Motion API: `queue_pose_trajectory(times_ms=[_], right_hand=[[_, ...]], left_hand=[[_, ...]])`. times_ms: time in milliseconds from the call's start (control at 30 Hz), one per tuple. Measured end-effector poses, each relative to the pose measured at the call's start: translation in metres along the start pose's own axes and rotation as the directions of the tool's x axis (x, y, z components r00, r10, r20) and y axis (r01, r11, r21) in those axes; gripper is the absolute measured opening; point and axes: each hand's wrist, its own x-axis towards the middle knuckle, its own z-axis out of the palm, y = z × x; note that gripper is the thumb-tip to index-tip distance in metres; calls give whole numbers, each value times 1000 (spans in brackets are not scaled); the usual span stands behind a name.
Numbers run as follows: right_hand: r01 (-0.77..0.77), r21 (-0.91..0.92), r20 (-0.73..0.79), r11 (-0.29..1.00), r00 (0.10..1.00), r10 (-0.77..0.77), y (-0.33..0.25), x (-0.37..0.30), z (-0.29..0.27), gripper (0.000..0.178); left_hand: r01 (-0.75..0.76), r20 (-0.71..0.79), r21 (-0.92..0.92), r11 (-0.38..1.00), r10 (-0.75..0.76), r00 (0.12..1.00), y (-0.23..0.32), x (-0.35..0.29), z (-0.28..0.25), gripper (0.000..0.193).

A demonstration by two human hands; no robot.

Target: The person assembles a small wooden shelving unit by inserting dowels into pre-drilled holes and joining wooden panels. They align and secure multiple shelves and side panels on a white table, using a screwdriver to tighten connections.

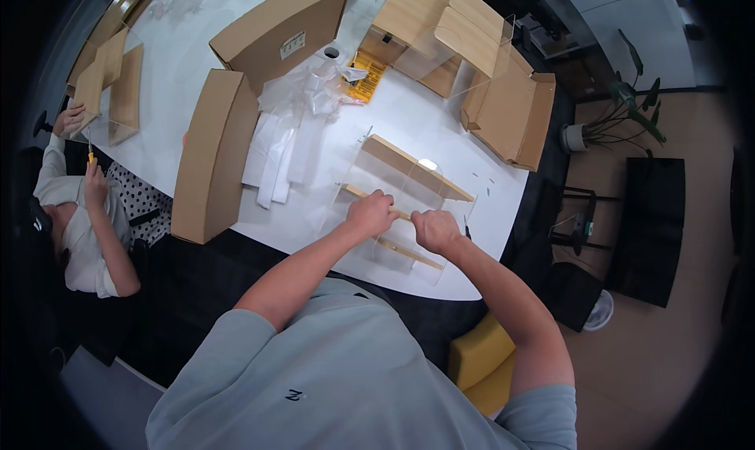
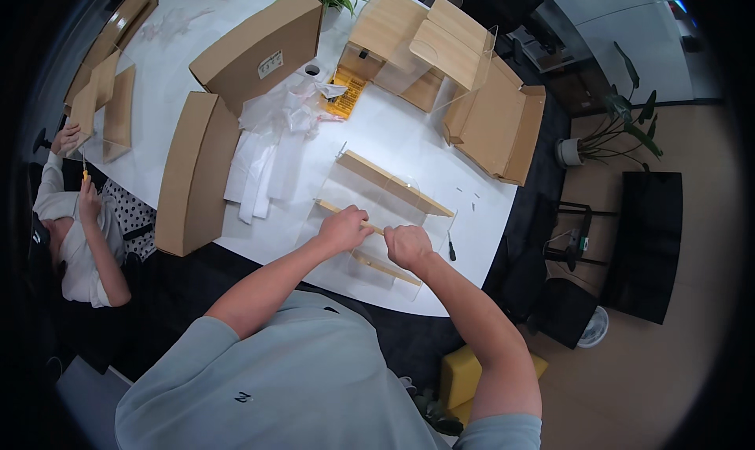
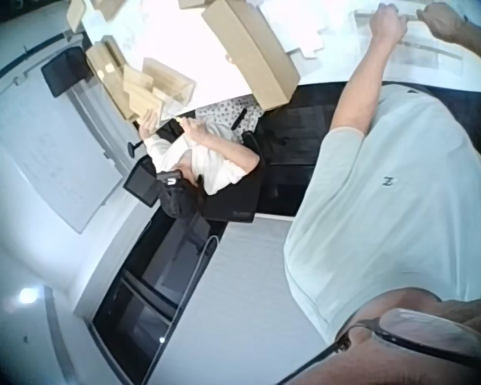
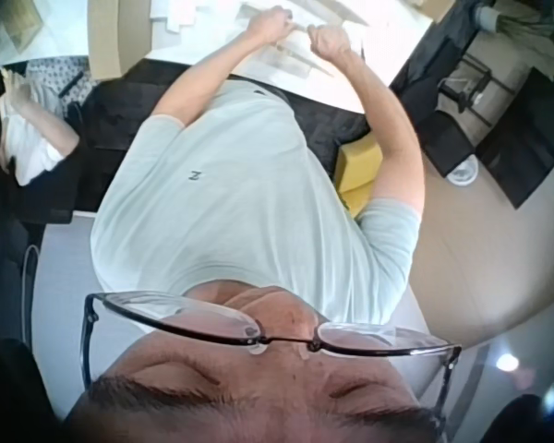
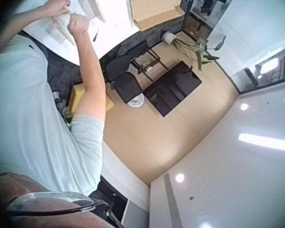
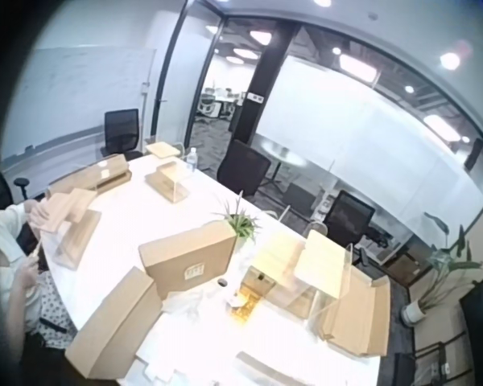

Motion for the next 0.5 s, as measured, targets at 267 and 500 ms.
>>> queue_pose_trajectory(times_ms=[267, 500], right_hand=[[-543, 767, 232, 341, 731, 642, -9, 23, 47, 28], [-276, 357, -146, 892, 927, 345, -11, -13, 12, 26]], left_hand=[[24, 35, 9, 1000, -24, 999, 3, 3, -3, 37], [9, 44, 20, 1000, -10, 999, 4, 2, -6, 38]])
